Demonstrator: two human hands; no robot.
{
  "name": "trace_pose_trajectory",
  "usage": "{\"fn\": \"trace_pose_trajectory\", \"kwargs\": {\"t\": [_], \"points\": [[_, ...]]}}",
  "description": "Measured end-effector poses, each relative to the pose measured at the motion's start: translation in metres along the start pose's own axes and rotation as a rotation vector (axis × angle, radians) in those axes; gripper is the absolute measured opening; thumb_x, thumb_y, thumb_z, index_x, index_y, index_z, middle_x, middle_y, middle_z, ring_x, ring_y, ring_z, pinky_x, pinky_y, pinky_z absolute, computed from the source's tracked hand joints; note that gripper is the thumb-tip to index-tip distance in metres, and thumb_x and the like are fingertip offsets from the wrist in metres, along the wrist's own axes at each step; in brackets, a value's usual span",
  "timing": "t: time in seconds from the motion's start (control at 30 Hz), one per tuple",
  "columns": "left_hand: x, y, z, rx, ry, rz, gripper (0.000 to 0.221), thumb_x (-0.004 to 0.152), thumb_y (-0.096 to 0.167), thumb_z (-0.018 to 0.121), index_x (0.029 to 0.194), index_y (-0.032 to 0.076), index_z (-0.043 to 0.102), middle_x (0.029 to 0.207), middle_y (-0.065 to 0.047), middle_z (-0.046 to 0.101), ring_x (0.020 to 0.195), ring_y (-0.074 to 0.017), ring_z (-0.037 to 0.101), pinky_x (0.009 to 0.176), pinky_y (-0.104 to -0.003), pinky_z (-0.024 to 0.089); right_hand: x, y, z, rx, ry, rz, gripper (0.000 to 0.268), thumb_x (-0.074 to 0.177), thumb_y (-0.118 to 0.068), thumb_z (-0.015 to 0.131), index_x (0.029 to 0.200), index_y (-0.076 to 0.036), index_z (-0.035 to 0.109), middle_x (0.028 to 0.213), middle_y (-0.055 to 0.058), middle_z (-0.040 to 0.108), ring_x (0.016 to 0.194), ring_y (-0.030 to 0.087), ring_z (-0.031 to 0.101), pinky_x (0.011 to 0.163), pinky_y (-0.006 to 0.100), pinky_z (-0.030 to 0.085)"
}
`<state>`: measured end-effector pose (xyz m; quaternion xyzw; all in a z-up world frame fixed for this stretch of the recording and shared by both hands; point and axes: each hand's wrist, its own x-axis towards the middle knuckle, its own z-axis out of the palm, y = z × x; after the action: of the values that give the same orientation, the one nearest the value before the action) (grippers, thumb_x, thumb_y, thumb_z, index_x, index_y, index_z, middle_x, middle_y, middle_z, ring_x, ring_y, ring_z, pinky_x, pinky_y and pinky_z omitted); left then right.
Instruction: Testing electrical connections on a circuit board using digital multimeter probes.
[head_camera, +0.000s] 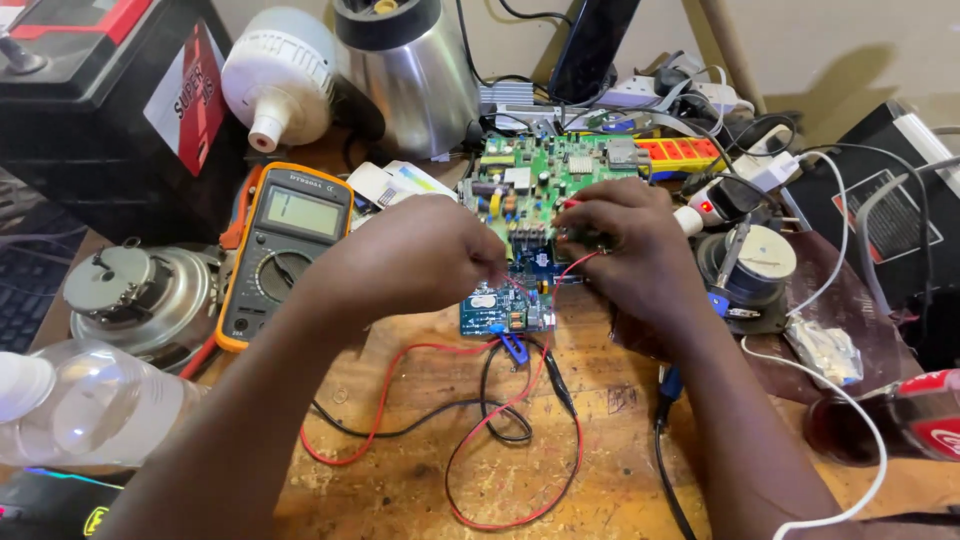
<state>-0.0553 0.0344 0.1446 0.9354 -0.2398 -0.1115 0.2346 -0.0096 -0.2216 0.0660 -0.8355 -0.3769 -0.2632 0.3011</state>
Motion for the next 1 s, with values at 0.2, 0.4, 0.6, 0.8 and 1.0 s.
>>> {"fn": "trace_pose_trajectory", "kwargs": {"t": [0.2, 0.4, 0.6, 0.8, 1.0], "points": [[0.034, -0.025, 0.023, -0.802, 0.281, 0.114, 0.030, 0.102, 0.008, 0.060, 0.124, 0.004, 0.081, 0.100, -0.013, 0.077, 0.086, -0.0170, 0.067, 0.080, -0.030, 0.064, 0.002, -0.014, -0.008, 0.228, -0.094, 0.145, 0.030, 0.079, 0.004, 0.087, 0.109, -0.002, 0.083, 0.106, 0.024, 0.078, 0.103, 0.050, 0.074, 0.093, 0.059, 0.055], [0.091, -0.080, 0.082, -1.143, 0.479, 0.111, 0.043, 0.090, -0.001, 0.078, 0.132, 0.008, 0.074, 0.104, -0.010, 0.076, 0.093, -0.0152, 0.074, 0.086, -0.030, 0.068, 0.002, -0.017, -0.006, 0.233, 0.137, 0.506, 0.022, 0.100, -0.009, 0.073, 0.114, -0.023, 0.084, 0.093, 0.003, 0.079, 0.092, 0.016, 0.074, 0.091, 0.035, 0.058], [0.071, -0.062, 0.076, -1.251, 0.565, 0.092, 0.028, 0.091, -0.005, 0.077, 0.117, -0.005, 0.069, 0.128, -0.027, 0.071, 0.114, -0.0319, 0.079, 0.094, -0.039, 0.069, 0.003, -0.014, -0.011, 0.225, 0.211, 0.517, 0.019, 0.104, -0.004, 0.067, 0.118, -0.014, 0.075, 0.091, 0.010, 0.077, 0.085, 0.019, 0.072, 0.077, 0.033, 0.057], [0.092, -0.081, 0.106, -1.144, 0.564, 0.100, 0.028, 0.088, 0.007, 0.091, 0.114, 0.010, 0.080, 0.102, -0.007, 0.081, 0.097, -0.0111, 0.076, 0.087, -0.028, 0.064, -0.003, 0.005, -0.010, 0.124, 0.233, 0.476, 0.018, 0.100, -0.005, 0.078, 0.115, -0.014, 0.082, 0.103, 0.012, 0.076, 0.083, 0.022, 0.074, 0.067, 0.036, 0.061], [0.070, -0.051, 0.099, -0.915, 0.644, 0.138, 0.020, 0.088, 0.000, 0.084, 0.108, 0.006, 0.084, 0.108, -0.011, 0.073, 0.105, -0.0192, 0.075, 0.088, -0.032, 0.066, -0.004, 0.007, -0.013, -0.061, 0.217, 0.542, 0.023, 0.102, -0.011, 0.071, 0.120, -0.022, 0.082, 0.106, 0.014, 0.077, 0.093, 0.033, 0.075, 0.082, 0.047, 0.059]]}}
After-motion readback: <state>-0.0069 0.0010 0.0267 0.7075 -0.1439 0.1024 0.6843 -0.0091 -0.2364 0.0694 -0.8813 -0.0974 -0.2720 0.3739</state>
